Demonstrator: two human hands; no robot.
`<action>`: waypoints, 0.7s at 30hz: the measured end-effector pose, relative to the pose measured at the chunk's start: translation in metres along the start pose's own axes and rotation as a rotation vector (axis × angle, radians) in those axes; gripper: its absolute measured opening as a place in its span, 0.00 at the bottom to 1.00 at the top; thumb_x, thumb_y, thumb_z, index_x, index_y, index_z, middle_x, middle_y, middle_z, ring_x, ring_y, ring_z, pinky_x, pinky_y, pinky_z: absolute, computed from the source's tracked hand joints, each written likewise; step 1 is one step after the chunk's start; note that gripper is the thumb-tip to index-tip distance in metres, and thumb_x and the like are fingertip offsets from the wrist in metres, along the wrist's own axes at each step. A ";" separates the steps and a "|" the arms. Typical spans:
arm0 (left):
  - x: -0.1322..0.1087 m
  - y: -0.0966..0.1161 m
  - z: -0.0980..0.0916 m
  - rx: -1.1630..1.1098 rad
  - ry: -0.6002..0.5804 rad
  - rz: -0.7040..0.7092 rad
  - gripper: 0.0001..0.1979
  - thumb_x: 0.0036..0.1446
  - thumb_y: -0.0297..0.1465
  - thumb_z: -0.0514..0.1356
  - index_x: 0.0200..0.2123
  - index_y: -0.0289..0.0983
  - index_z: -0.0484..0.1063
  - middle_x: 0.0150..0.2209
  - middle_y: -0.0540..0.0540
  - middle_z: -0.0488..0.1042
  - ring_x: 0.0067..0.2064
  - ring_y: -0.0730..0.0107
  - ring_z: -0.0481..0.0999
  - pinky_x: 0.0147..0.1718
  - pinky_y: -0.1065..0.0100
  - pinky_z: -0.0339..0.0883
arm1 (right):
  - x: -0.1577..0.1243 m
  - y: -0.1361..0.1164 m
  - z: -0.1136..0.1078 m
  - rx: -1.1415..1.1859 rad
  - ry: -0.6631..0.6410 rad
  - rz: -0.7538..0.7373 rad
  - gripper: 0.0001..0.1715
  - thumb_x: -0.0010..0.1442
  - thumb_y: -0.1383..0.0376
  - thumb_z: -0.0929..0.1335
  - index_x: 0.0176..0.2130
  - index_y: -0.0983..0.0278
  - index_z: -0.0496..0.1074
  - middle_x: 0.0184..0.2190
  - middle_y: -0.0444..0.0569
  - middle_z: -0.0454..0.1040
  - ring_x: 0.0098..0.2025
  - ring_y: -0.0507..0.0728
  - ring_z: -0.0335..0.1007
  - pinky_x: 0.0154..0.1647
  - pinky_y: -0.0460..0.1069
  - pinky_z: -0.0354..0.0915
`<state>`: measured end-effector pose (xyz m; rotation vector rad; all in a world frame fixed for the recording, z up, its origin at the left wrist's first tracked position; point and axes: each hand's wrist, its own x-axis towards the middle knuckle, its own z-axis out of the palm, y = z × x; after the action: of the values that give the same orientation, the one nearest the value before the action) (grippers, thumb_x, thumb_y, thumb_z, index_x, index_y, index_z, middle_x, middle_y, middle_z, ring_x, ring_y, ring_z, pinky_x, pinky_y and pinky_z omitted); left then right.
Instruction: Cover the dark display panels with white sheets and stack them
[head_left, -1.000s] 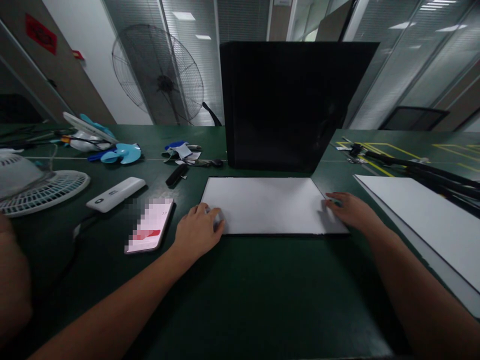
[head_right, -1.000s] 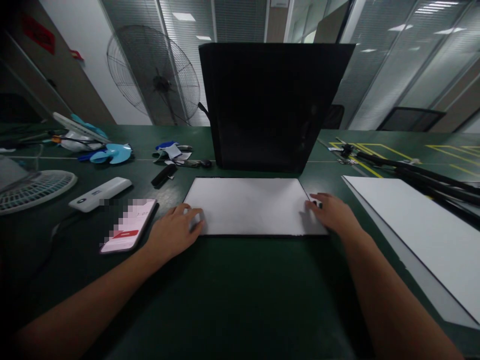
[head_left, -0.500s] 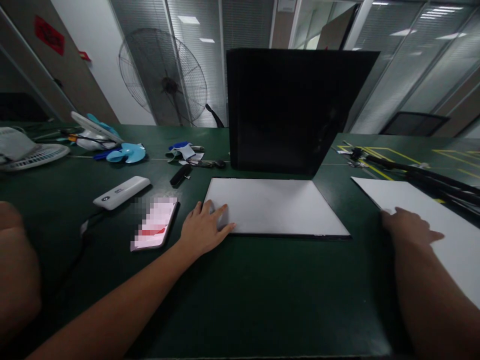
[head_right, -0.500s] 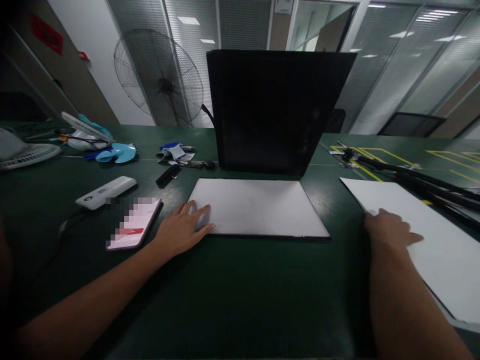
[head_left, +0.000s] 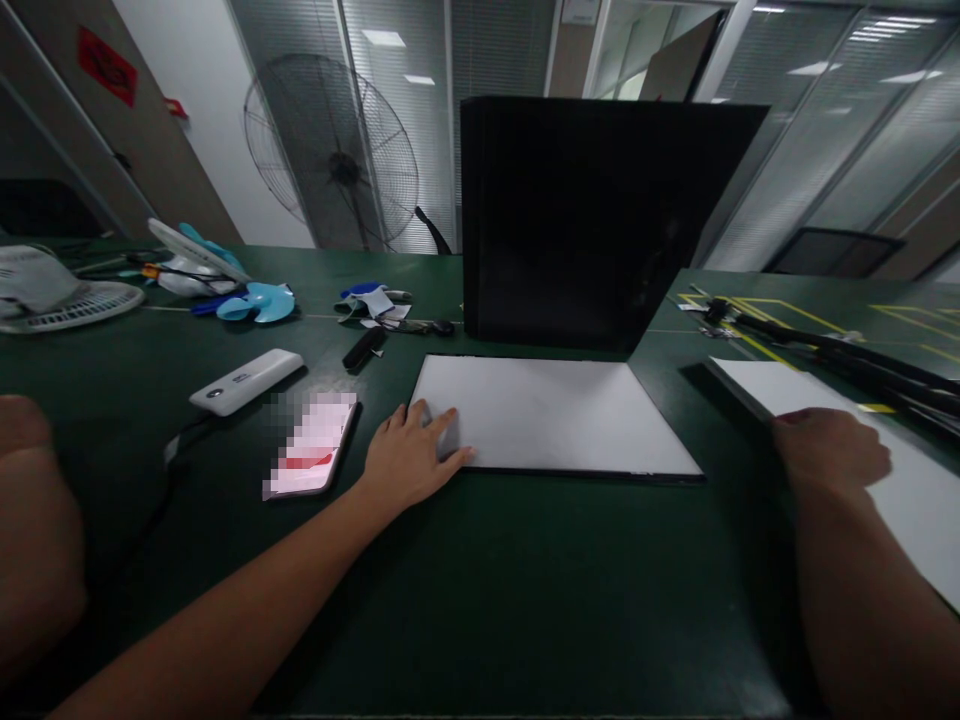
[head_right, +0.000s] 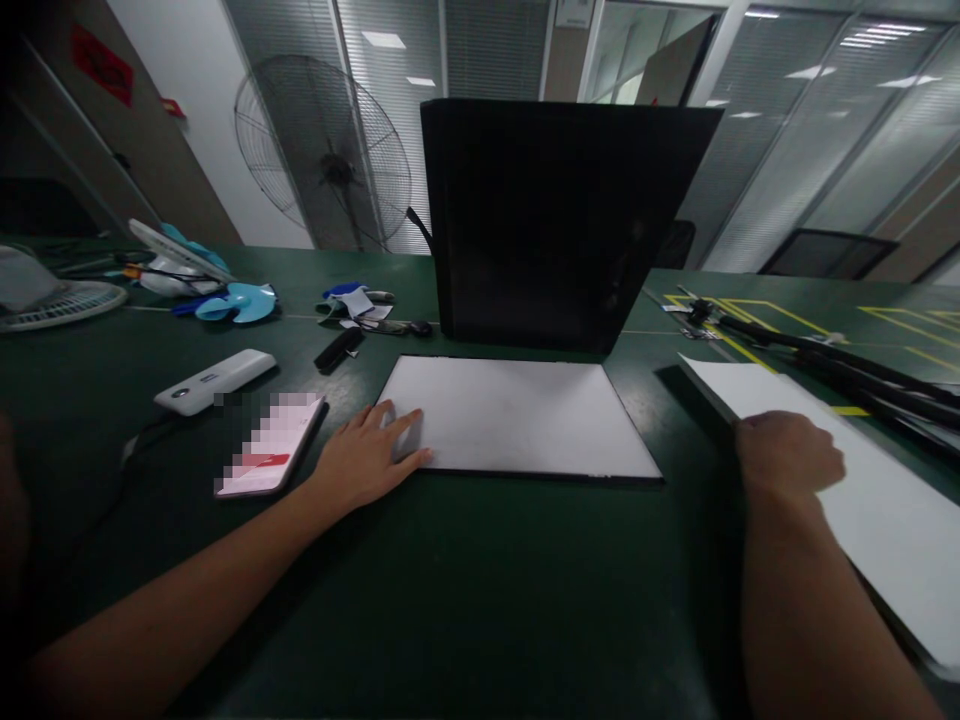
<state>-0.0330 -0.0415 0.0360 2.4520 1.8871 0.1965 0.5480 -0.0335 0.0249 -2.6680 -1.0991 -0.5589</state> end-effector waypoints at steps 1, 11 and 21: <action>0.000 0.000 0.000 0.000 0.000 0.000 0.42 0.59 0.65 0.45 0.70 0.51 0.58 0.70 0.36 0.58 0.68 0.26 0.57 0.60 0.33 0.57 | -0.002 -0.002 -0.003 0.000 -0.019 0.059 0.25 0.58 0.56 0.66 0.43 0.72 0.81 0.32 0.74 0.73 0.40 0.75 0.75 0.30 0.60 0.59; -0.003 0.005 0.003 -0.068 0.012 -0.032 0.40 0.61 0.61 0.49 0.69 0.47 0.59 0.71 0.37 0.56 0.71 0.28 0.53 0.64 0.36 0.54 | -0.088 -0.092 -0.110 -0.039 -0.164 -0.207 0.28 0.68 0.63 0.55 0.59 0.61 0.73 0.42 0.70 0.76 0.46 0.72 0.76 0.39 0.60 0.64; 0.004 0.005 0.003 -0.421 0.113 -0.177 0.45 0.68 0.55 0.40 0.72 0.24 0.40 0.70 0.24 0.55 0.71 0.43 0.56 0.67 0.46 0.53 | -0.203 -0.171 -0.124 0.087 -0.151 -1.312 0.19 0.64 0.72 0.64 0.51 0.63 0.77 0.45 0.56 0.81 0.42 0.61 0.80 0.41 0.54 0.74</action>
<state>-0.0268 -0.0390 0.0339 2.0256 1.8577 0.6615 0.2613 -0.0825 0.0599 -1.5810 -2.7399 -0.4229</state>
